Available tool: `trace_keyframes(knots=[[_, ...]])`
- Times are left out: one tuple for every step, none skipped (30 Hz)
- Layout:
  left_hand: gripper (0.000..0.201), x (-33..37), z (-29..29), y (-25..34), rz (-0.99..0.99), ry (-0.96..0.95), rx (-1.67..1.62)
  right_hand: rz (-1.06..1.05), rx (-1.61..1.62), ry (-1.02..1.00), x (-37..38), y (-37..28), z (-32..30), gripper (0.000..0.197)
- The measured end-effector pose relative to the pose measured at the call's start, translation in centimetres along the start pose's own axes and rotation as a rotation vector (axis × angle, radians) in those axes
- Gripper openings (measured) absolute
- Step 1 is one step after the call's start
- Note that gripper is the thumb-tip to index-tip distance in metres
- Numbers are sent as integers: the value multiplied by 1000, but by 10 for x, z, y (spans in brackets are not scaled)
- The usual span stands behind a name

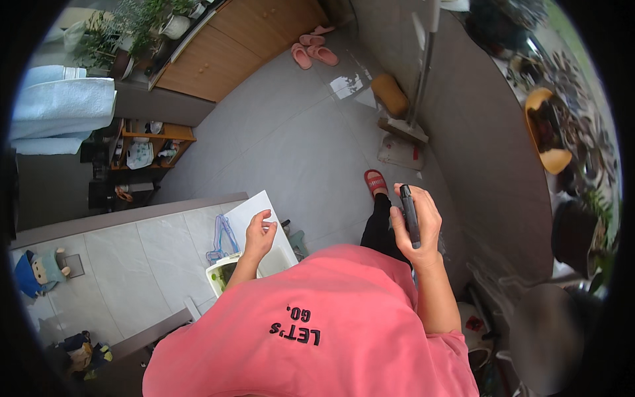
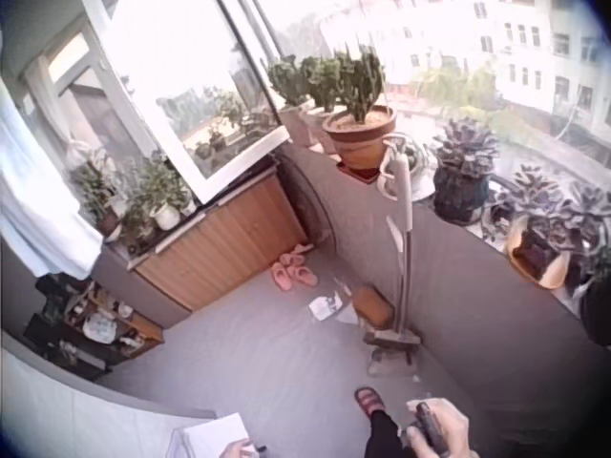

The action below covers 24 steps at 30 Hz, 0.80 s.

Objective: The person waters multiple potted plants using a green spray bottle. They move between a table and a balcony area, spraying leaves and soil of various plants. The person then walks through the apartment and picks up a pair of white sneakers in the bathroom.

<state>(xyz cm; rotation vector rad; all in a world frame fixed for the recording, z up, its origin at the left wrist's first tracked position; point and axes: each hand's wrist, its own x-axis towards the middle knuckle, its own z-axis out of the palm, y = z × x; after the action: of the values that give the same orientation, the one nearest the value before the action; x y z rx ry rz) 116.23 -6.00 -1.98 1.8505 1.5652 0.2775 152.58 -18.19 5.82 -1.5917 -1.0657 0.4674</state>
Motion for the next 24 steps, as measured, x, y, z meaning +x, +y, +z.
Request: trace_keyframes(knots=[[38,11,-5,5,-14,-5,1,6,12,-39,21,0,8,26],[38,22,-11,11,-27,-11,1,-36,27,-79,42,1,17,27],[38,35,-14,20,-30,-11,-6,-89,36,-114,65,0,26,27],[40,52,-20,33,-99,-4,-65,-65,48,-166,87,-3,34,28],[40,71,-28,46,-81,49,-150,-126,42,-194,112,-4,45,30],[40,91,-39,59,-57,104,-233,-174,47,-221,134,-5,56,31],[41,108,-54,75,-33,164,-316,-227,55,-253,157,-9,68,31],[43,126,-75,100,66,218,-424,-254,73,-279,178,-14,80,32],[44,145,-101,127,173,245,-468,-289,80,-301,199,-18,93,33],[45,164,-129,152,281,275,-506,-328,89,-324,219,-22,106,33],[46,181,-157,172,359,291,-567,-365,98,-349,237,-26,120,34],[46,198,-185,190,439,299,-629,-399,102,-368,254,-30,135,35],[47,218,-212,205,512,328,-646,-420,107,-381,269,-33,152,36],[48,234,-241,218,580,358,-657,-439,126,-403,282,-40,169,36],[51,254,-265,230,608,384,-691,-454,134,-418,295,-46,187,36],[54,270,-291,238,652,418,-700,-465,166,-429,305,-51,206,36],[55,288,-317,243,714,447,-699,-472,186,-437,314,-55,224,35],[56,305,-340,249,729,482,-690,-469,201,-440,324,-59,243,35],[59,314,-362,252,704,542,-710,-466,223,-455,329,-64,261,34],[63,323,-387,245,727,557,-718,-456,256,-471,335,-68,281,33],[65,329,-409,240,728,583,-751,-435,272,-487,341,-72,301,33],[53,334,-431,233,708,653,-689,-432,284,-487,349,-78,320,33],[50,339,-450,220,729,711,-692,-430,296,-487,356,-82,339,32],[49,341,-466,210,702,783,-707,-392,306,-493,362,-85,358,32]])
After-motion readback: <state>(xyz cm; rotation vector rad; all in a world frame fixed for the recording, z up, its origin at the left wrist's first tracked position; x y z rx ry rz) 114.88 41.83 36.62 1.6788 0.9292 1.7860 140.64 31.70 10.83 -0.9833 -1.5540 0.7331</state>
